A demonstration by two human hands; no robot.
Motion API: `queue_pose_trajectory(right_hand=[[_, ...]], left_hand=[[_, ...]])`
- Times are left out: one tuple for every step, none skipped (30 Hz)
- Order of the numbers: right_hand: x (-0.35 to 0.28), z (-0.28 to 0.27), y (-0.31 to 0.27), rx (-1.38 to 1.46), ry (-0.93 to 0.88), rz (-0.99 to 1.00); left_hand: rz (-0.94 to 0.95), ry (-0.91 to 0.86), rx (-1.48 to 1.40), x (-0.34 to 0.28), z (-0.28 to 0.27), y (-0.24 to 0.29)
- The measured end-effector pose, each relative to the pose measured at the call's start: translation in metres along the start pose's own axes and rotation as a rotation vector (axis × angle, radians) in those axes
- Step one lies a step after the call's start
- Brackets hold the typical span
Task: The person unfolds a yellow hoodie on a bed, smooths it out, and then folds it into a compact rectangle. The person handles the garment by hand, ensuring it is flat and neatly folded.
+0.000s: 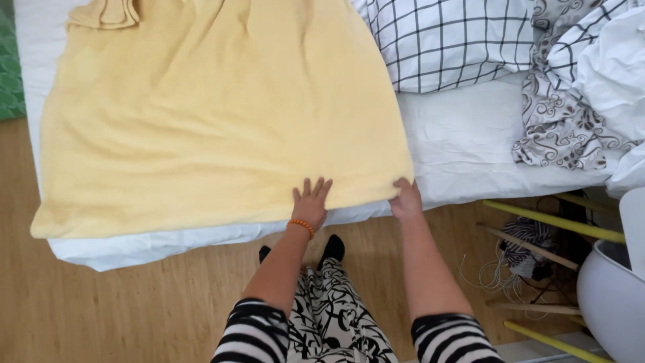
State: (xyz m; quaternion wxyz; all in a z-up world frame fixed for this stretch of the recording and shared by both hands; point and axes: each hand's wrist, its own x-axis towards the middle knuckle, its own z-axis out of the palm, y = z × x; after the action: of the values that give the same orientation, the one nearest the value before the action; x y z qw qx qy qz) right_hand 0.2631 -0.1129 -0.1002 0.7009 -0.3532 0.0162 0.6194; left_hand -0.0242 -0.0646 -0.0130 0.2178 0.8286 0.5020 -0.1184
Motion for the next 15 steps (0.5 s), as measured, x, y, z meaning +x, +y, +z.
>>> queue_pose_trajectory(right_hand=[[-0.001, -0.015, 0.008, 0.001, 0.003, 0.001], [0.003, -0.029, 0.012, -0.216, 0.232, 0.037], [0.006, -0.042, 0.016, -0.432, 0.462, 0.074], [0.007, -0.044, 0.018, -0.433, 0.464, 0.071], [0.007, -0.047, 0.020, -0.433, 0.479, 0.068], [0.006, -0.050, 0.025, -0.432, 0.496, 0.068], [0.000, -0.038, 0.025, -0.431, 0.499, 0.069], [-0.005, -0.025, 0.026, -0.526, 0.500, 0.025], [-0.011, -0.012, 0.028, -0.622, 0.500, -0.020], [-0.020, 0.009, 0.027, -0.623, 0.496, -0.020], [-0.030, 0.031, 0.026, -1.161, 0.582, -0.180], [-0.041, 0.053, 0.024, -1.702, 0.644, -0.354], [-0.046, 0.069, 0.027, -1.704, 0.641, -0.357], [-0.050, 0.086, 0.028, -1.850, 0.505, -0.426], [-0.054, 0.103, 0.029, -1.990, 0.361, -0.495]], left_hand=[[0.001, -0.003, 0.000, -0.007, 0.005, 0.000], [-0.005, -0.082, -0.010, -0.009, 0.009, 0.001], [-0.011, -0.161, -0.020, -0.011, 0.012, 0.002], [-0.008, -0.161, -0.021, -0.011, 0.010, 0.004], [-0.011, -0.183, -0.025, -0.011, 0.009, 0.006], [-0.016, -0.208, -0.027, -0.012, 0.008, 0.007], [-0.015, -0.211, -0.026, -0.008, 0.015, 0.005], [-0.007, -0.199, -0.063, -0.004, 0.022, 0.001], [0.000, -0.188, -0.101, 0.000, 0.028, -0.002], [-0.003, -0.184, -0.101, 0.003, 0.028, -0.005], [0.013, -0.124, -0.136, 0.005, 0.027, -0.008], [0.029, -0.064, -0.172, 0.006, 0.027, -0.009], [0.028, -0.061, -0.174, 0.002, 0.017, -0.009], [0.022, -0.005, -0.168, 0.001, 0.007, -0.006], [0.017, 0.052, -0.162, -0.002, -0.004, -0.004]])
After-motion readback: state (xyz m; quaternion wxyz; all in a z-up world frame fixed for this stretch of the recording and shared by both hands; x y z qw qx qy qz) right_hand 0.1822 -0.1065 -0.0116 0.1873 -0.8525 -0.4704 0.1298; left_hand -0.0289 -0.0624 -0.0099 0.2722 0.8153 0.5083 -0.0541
